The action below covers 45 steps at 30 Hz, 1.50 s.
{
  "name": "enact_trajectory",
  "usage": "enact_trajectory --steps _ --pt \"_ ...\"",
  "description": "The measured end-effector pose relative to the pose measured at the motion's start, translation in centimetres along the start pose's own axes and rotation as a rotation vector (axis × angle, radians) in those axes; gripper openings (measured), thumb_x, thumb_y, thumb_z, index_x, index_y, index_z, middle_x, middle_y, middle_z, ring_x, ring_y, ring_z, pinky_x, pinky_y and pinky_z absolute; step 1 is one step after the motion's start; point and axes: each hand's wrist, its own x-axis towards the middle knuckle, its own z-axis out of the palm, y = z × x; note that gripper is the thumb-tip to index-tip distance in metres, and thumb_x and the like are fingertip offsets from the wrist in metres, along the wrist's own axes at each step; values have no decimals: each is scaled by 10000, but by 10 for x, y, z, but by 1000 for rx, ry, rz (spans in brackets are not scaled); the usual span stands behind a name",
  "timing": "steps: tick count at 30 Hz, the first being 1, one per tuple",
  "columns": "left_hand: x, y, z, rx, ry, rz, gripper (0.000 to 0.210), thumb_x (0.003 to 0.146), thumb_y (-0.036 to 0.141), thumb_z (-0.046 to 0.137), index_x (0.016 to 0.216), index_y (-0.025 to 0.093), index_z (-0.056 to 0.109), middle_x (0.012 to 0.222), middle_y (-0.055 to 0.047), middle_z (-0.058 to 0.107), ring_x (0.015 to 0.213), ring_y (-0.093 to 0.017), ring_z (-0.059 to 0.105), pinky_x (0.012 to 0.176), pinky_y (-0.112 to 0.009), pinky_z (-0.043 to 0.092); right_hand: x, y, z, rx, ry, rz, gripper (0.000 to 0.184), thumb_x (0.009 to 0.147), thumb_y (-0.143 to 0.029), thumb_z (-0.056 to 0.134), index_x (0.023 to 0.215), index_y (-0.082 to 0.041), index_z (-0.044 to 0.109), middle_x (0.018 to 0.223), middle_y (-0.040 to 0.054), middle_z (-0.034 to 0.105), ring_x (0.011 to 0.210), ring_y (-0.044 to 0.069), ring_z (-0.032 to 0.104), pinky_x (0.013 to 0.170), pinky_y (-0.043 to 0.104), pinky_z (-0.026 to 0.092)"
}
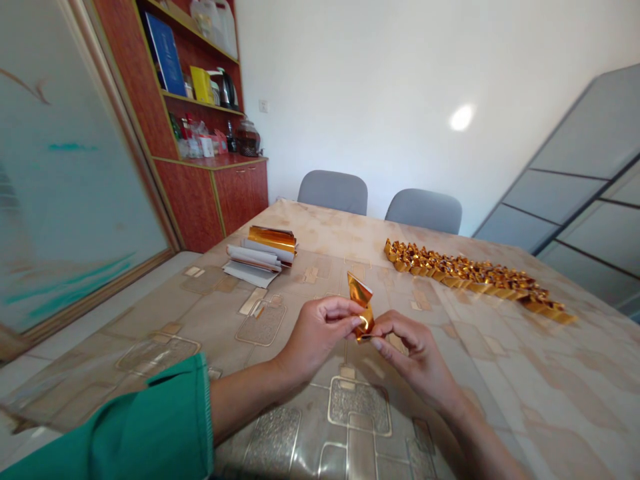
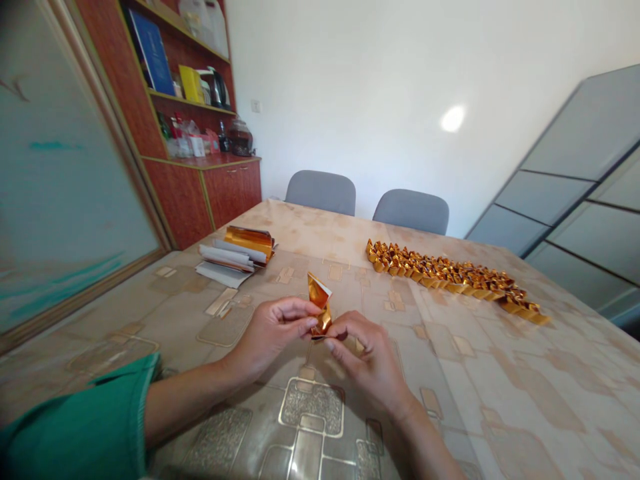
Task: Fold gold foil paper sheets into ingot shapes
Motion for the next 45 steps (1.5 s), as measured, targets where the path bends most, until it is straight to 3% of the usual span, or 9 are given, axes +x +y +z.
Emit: enact_trajectory --steps 10,17,26,38,42,45 --pt "-6 -2 7 -66 16 4 231 713 293 761 840 170 613 708 -15 715 609 -142 656 593 -240 516 0 7 22 146 298 199 280 817 -399 681 641 -205 583 603 -6 597 565 143 498 547 258 393" --pt "-8 -1 8 -104 -6 -20 345 748 339 751 874 210 456 716 2 735 587 -126 664 597 -227 518 0 0 25 79 364 222 258 798 -333 646 604 -220 521 565 -32 513 547 138 441 528 259 354" --pt "-9 -1 9 -102 19 -58 401 726 379 770 964 203 500 718 -1 735 616 -148 680 607 -247 535 -2 -4 29 47 354 192 229 847 -308 575 647 -227 499 611 -26 522 579 147 467 544 256 372" --pt "-7 -5 7 -103 -77 -134 359 734 324 771 975 156 565 744 -25 731 662 -139 677 635 -237 537 -1 -4 21 -304 235 28 210 869 -233 587 669 -226 527 651 -7 548 618 165 498 572 276 355" --pt "-7 -6 6 -137 -60 -180 353 719 312 794 955 152 586 752 -24 729 658 -118 665 636 -210 517 -2 -2 22 -247 206 57 221 888 -249 588 677 -224 530 654 -13 545 617 158 487 577 276 351" --pt "-6 -7 4 -168 -18 -206 356 703 299 809 937 153 584 733 -20 726 631 -101 651 618 -192 498 -2 -1 24 10 202 155 175 888 -346 620 778 -225 557 698 -14 566 626 151 499 575 268 375"
